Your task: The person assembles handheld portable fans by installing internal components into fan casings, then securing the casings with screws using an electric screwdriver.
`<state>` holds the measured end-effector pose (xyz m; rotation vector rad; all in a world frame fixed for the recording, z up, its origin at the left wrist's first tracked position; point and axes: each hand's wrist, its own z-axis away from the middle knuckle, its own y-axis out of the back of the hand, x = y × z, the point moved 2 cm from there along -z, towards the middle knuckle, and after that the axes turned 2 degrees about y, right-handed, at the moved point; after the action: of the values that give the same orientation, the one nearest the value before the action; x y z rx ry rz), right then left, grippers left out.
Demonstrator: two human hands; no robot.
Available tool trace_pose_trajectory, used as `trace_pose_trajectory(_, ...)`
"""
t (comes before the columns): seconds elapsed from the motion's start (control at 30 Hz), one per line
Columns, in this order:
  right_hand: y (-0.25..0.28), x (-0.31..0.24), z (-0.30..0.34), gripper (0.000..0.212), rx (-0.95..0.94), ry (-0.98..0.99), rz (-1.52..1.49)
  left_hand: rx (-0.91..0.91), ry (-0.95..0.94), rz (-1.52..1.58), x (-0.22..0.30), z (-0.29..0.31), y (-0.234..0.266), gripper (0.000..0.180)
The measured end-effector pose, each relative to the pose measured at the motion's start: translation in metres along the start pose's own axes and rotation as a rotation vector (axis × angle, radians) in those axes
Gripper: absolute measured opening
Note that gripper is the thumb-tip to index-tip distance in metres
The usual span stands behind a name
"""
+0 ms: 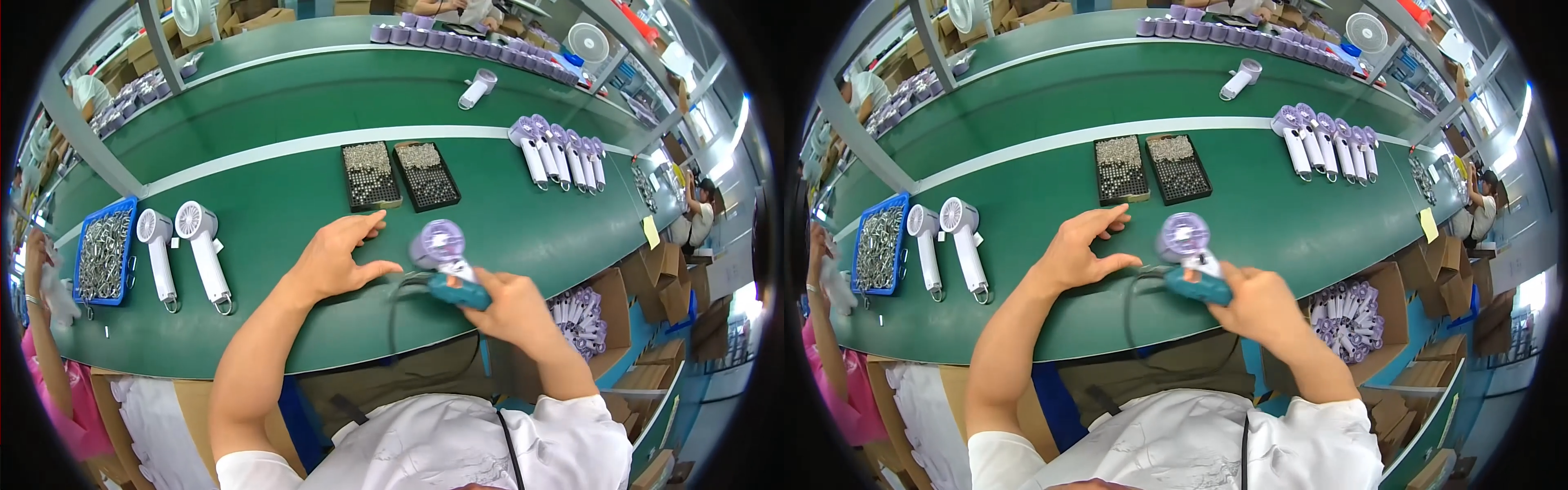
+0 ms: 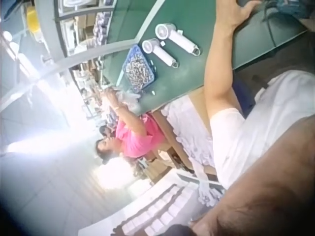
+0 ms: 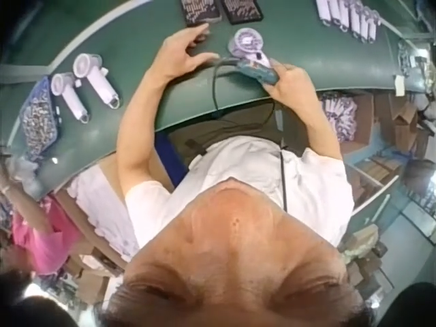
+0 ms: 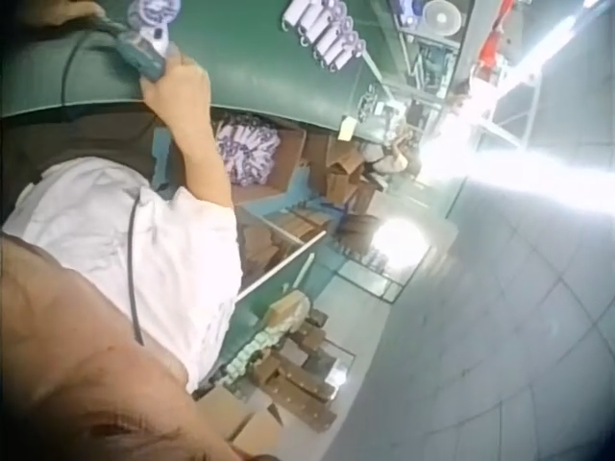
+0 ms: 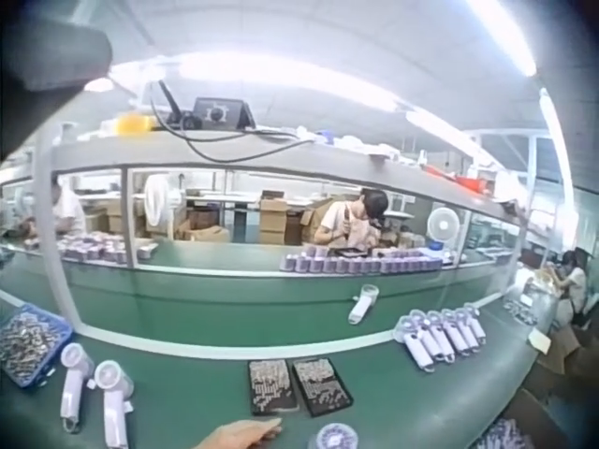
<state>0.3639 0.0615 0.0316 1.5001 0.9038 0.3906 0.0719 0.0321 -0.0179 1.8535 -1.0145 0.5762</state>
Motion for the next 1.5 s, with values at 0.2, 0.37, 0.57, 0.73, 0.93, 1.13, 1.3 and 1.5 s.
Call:
trace_pose_trajectory(0.2, 0.021, 0.088, -0.019, 0.033, 0.094, -0.289, 0.072, -0.021, -0.025, -0.095, -0.012, 0.000, 0.002, 0.060)
trace_pose_trajectory(0.37, 0.028, 0.147, -0.093, 0.029, 0.022, -0.396, 0.015, -0.012, -0.029, -0.069, -0.012, -0.004, 0.005, 0.052)
trace_pose_trajectory(0.57, 0.049, 0.182, -0.172, 0.046, 0.255, -0.233, 0.147, 0.008, 0.052, -0.055, -0.014, -0.005, 0.010, 0.046)
trace_pose_trajectory(0.73, 0.080, 0.201, -0.295, 0.043, 0.406, -0.216, 0.370, 0.003, -0.008, -0.058, -0.017, -0.005, 0.011, 0.041)
trace_pose_trajectory(0.93, 0.031, 0.255, -0.410, 0.042, 0.095, -0.208, 0.513, 0.055, 0.107, -0.059, -0.027, 0.004, 0.027, 0.037)
trace_pose_trajectory(1.13, 0.020, 0.377, -0.419, 0.056, -0.092, -0.306, 0.570, 0.080, -0.051, -0.023, -0.034, -0.004, 0.018, 0.033)
trace_pose_trajectory(1.3, 0.001, 0.310, -0.426, 0.042, -0.196, -0.522, 0.298, 0.098, 0.011, -0.021, -0.037, 0.011, 0.025, 0.033)
trace_pose_trajectory(1.5, 0.029, 0.374, -0.445, 0.033, 0.012, -0.133, 0.641, 0.123, -0.062, -0.057, -0.037, 0.002, 0.025, 0.032)
